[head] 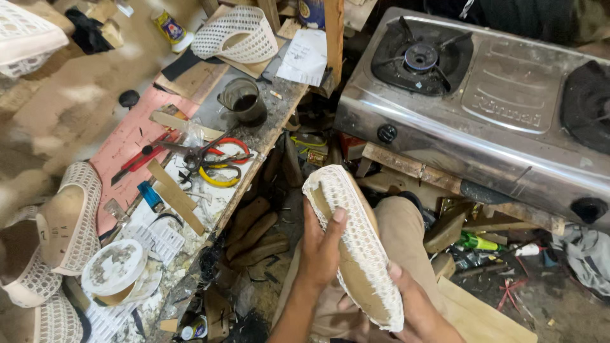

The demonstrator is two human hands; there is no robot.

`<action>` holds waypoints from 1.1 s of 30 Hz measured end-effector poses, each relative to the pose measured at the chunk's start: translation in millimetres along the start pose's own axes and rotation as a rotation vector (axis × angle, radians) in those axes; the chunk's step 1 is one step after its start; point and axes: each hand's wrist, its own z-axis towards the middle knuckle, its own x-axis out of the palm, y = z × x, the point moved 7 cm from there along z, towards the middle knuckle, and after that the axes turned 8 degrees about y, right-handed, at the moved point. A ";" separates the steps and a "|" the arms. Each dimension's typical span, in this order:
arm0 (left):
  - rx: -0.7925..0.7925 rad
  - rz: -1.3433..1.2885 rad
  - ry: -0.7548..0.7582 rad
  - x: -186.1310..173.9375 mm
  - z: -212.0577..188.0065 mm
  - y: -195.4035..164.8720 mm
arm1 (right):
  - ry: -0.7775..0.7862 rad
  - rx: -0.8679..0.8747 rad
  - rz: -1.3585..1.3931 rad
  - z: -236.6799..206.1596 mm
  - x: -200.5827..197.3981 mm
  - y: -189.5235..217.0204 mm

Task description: The person sits on the floor of a cluttered shoe workshop and assembles a white woven slip-on shoe. They fit the upper over the insole, press and shape it by hand, use pliers to grip and pull the upper edges, and hammer the edges to secure them, working the shoe over the lap.

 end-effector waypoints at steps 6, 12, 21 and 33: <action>-0.318 -0.637 -0.106 -6.7 8.4 33.8 | -0.004 -0.252 -0.665 -14.5 21.0 29.1; -0.447 -0.734 -0.142 -15.2 9.1 48.9 | 0.146 -0.266 -0.707 -19.3 26.7 35.2; -0.377 -0.563 -0.032 -10.3 20.9 65.5 | -0.147 -0.300 -0.815 18.0 30.3 40.4; -0.352 -0.282 0.194 -27.1 23.6 99.8 | -0.540 -0.090 -0.830 184.4 -133.9 230.3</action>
